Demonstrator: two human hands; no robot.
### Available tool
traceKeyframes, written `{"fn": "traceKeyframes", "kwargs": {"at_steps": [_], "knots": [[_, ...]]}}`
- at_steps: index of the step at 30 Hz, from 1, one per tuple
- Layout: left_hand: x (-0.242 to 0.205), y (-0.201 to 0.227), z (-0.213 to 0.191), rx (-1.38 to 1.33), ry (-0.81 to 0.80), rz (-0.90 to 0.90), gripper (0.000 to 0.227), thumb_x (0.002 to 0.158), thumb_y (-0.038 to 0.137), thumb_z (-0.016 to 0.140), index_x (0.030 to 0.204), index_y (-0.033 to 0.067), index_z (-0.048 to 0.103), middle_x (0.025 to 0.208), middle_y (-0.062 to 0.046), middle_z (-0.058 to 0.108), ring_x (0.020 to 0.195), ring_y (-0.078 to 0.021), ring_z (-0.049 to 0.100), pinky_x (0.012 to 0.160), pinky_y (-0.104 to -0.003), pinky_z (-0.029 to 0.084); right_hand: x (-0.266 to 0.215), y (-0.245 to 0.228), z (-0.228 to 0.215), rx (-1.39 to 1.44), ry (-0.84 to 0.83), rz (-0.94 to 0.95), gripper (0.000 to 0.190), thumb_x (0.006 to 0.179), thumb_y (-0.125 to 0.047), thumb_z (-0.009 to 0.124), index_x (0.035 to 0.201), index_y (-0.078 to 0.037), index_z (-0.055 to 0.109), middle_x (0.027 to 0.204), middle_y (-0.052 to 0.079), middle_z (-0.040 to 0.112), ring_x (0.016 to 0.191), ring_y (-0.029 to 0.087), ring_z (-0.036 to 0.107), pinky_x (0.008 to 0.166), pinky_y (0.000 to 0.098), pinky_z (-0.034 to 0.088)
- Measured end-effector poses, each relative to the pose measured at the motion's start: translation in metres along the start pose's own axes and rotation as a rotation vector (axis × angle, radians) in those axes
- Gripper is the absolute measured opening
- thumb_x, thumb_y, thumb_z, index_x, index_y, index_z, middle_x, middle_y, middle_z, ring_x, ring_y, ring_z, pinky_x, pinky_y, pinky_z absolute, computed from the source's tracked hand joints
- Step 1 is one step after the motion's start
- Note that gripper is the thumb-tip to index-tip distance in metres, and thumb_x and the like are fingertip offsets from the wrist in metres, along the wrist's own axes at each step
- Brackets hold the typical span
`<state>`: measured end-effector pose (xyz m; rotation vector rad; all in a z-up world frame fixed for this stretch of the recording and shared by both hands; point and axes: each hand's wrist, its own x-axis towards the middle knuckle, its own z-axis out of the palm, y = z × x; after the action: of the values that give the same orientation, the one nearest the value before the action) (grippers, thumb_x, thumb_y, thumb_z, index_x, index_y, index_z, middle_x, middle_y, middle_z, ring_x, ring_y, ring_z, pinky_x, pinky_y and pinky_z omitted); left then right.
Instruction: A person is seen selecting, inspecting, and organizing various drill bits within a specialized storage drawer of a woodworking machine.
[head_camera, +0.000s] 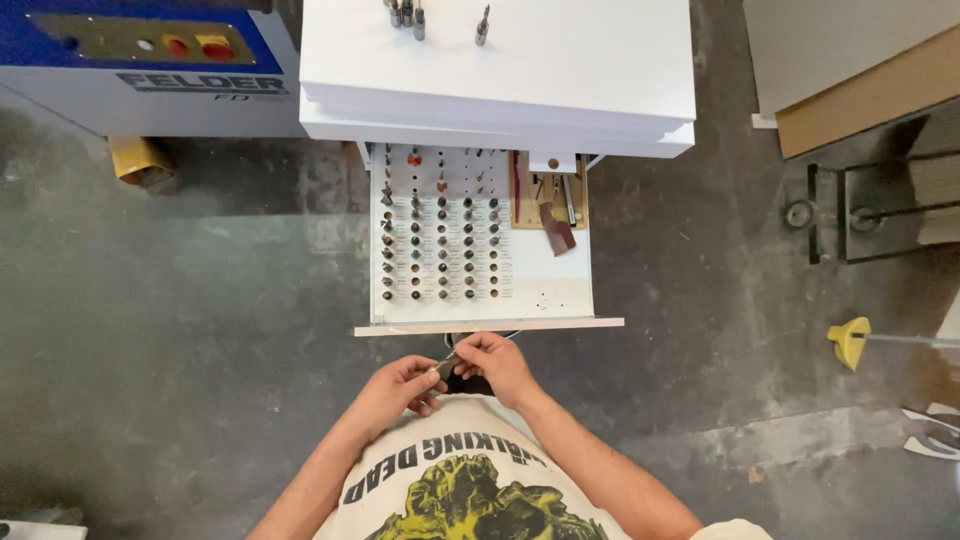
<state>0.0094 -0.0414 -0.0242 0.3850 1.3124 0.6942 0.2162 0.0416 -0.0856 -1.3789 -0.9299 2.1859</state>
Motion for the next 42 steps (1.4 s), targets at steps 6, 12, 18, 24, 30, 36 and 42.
{"fn": "traceKeyframes", "kwargs": {"at_steps": [6, 12, 18, 24, 30, 36, 42], "knots": [[0.006, -0.012, -0.001, 0.006, 0.023, 0.013, 0.035, 0.103, 0.014, 0.065, 0.127, -0.0111, 0.068, 0.096, -0.025, 0.079, 0.075, -0.0276, 0.078, 0.064, -0.034, 0.067, -0.008, -0.012, 0.002, 0.041, 0.048, 0.050, 0.013, 0.097, -0.009, 0.072, 0.096, 0.004, 0.071, 0.085, 0.022, 0.078, 0.069, 0.024, 0.076, 0.060, 0.0288, 0.062], [0.006, -0.013, 0.001, 0.006, 0.033, 0.023, 0.037, 0.105, 0.018, 0.061, 0.127, -0.0110, 0.068, 0.084, -0.022, 0.075, 0.065, -0.0242, 0.073, 0.055, -0.032, 0.064, 0.009, 0.011, -0.015, 0.013, 0.031, 0.062, 0.013, 0.097, -0.011, 0.072, 0.093, 0.001, 0.071, 0.081, 0.020, 0.076, 0.065, 0.023, 0.074, 0.057, 0.0274, 0.060], [0.029, -0.037, -0.006, 0.000, 0.012, 0.040, 0.036, 0.109, 0.026, 0.056, 0.119, -0.0054, 0.072, 0.072, -0.017, 0.069, 0.056, -0.0213, 0.064, 0.047, -0.031, 0.055, -0.003, -0.010, -0.005, 0.058, 0.011, 0.082, 0.016, 0.101, -0.014, 0.066, 0.098, 0.001, 0.071, 0.082, 0.019, 0.077, 0.066, 0.021, 0.075, 0.057, 0.0266, 0.060], [0.033, -0.026, -0.007, 0.001, 0.014, -0.002, 0.035, 0.108, 0.028, 0.056, 0.115, -0.0020, 0.073, 0.071, -0.014, 0.067, 0.056, -0.0190, 0.061, 0.048, -0.029, 0.051, 0.016, -0.010, -0.018, -0.034, -0.019, 0.041, 0.012, 0.097, -0.008, 0.072, 0.101, 0.003, 0.073, 0.084, 0.019, 0.077, 0.069, 0.022, 0.075, 0.061, 0.0273, 0.061], [0.035, 0.001, -0.003, 0.087, 0.045, 0.005, 0.034, 0.106, 0.026, 0.061, 0.122, -0.0015, 0.074, 0.079, -0.017, 0.073, 0.061, -0.0203, 0.065, 0.051, -0.031, 0.055, 0.025, -0.030, -0.018, -0.131, -0.037, 0.050, 0.014, 0.097, -0.011, 0.073, 0.096, 0.003, 0.073, 0.078, 0.018, 0.076, 0.063, 0.019, 0.074, 0.056, 0.0257, 0.060], [0.047, 0.007, -0.004, 0.048, 0.083, -0.015, 0.036, 0.108, 0.028, 0.058, 0.121, -0.0018, 0.073, 0.075, -0.016, 0.071, 0.058, -0.0200, 0.064, 0.049, -0.030, 0.054, 0.039, -0.039, -0.021, -0.053, -0.065, 0.096, 0.018, 0.101, -0.010, 0.065, 0.107, 0.005, 0.072, 0.088, 0.023, 0.077, 0.071, 0.023, 0.076, 0.061, 0.0281, 0.062], [0.072, -0.003, -0.008, 0.001, 0.075, -0.024, 0.039, 0.110, 0.033, 0.055, 0.112, -0.0009, 0.074, 0.066, -0.015, 0.067, 0.051, -0.0212, 0.061, 0.044, -0.031, 0.051, 0.053, -0.051, -0.027, -0.117, -0.114, 0.055, 0.019, 0.095, -0.003, 0.069, 0.111, 0.007, 0.073, 0.092, 0.024, 0.078, 0.076, 0.023, 0.078, 0.066, 0.0269, 0.064]]}}
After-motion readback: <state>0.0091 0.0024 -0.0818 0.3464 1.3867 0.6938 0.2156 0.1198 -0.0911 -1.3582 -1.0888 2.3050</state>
